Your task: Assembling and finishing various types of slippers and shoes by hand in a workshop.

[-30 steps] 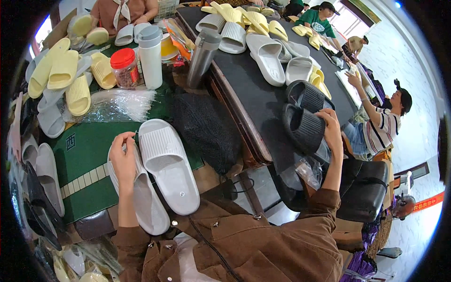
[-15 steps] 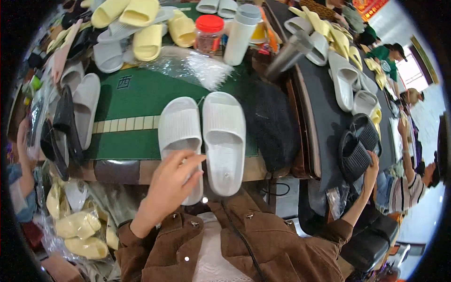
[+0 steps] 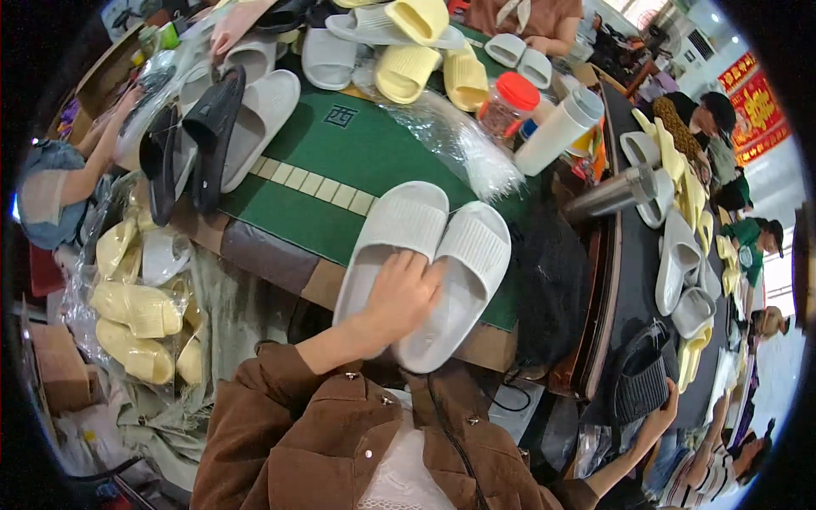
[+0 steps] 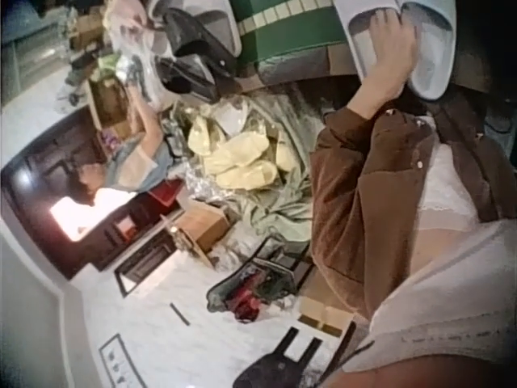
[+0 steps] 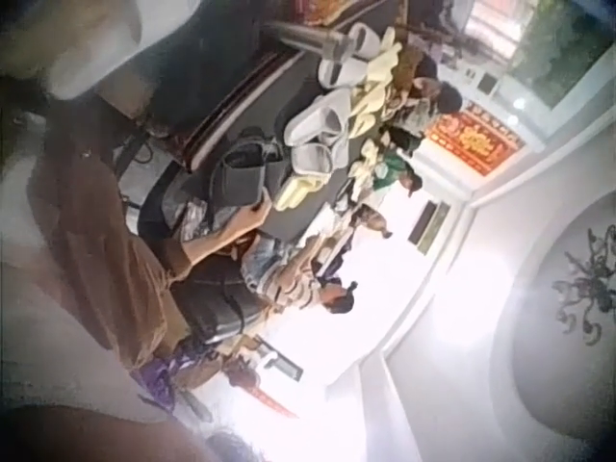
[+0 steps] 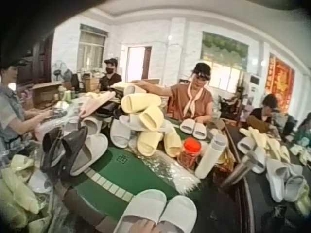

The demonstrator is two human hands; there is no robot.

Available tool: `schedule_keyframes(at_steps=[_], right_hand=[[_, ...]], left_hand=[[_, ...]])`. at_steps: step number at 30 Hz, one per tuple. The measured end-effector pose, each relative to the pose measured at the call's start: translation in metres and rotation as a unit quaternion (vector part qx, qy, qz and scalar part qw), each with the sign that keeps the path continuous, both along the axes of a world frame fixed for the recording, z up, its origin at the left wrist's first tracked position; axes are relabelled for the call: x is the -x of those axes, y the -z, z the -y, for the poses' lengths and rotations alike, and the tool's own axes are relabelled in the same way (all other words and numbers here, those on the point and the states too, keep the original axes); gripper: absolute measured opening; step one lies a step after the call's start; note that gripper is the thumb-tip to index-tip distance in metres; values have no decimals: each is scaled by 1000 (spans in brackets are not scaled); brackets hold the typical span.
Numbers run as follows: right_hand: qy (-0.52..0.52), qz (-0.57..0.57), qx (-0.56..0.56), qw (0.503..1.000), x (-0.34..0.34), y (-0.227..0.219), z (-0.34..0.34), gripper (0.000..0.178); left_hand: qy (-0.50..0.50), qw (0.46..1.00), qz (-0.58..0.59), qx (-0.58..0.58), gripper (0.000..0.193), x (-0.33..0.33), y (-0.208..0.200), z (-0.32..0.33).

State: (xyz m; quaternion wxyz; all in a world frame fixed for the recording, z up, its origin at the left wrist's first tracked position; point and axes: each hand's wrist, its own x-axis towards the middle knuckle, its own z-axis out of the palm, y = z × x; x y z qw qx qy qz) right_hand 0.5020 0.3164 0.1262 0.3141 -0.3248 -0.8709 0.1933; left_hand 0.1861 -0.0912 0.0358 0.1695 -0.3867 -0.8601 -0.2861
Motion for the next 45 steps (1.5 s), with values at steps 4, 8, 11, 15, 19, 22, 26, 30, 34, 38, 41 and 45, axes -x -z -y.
schedule_keyframes(at_steps=[4,8,11,15,19,22,26,30,34,38,41,45], right_hand=[[-8,-8,0,1000,23,-4,22,29],[-3,-17,-15,1000,26,7,19,28],[32,25,19,999,36,1,32,30],[7,-16,-43,999,38,10,33,40],[-49,14,-39,998,43,3,41,50],[-6,58,-52,997,48,-9,55,53],[-6,58,-52,997,66,-19,76,50],[-77,-3,-72,994,112,-22,114,53],[-153,-49,13,987,169,-25,168,53],[-275,-15,13,961,233,-34,225,36],[-327,-45,36,943,268,-14,254,28],[-355,-75,65,929,294,29,283,41]], left_hand=[[-69,996,-49,11,18,33,-21,35],[-160,970,-182,10,18,101,-66,87],[-272,938,-209,48,24,165,-100,145],[-371,881,-279,86,30,254,-116,234],[-418,898,-128,60,38,305,-98,305],[-357,929,-21,-91,40,317,-65,312],[-408,894,-170,65,39,300,-78,318],[-316,910,-267,-38,35,220,-121,242],[-161,972,-161,-65,33,142,-118,134],[5,986,50,-159,35,74,-108,83],[46,956,132,-259,43,45,-93,67],[48,980,135,-139,63,30,-79,62]])
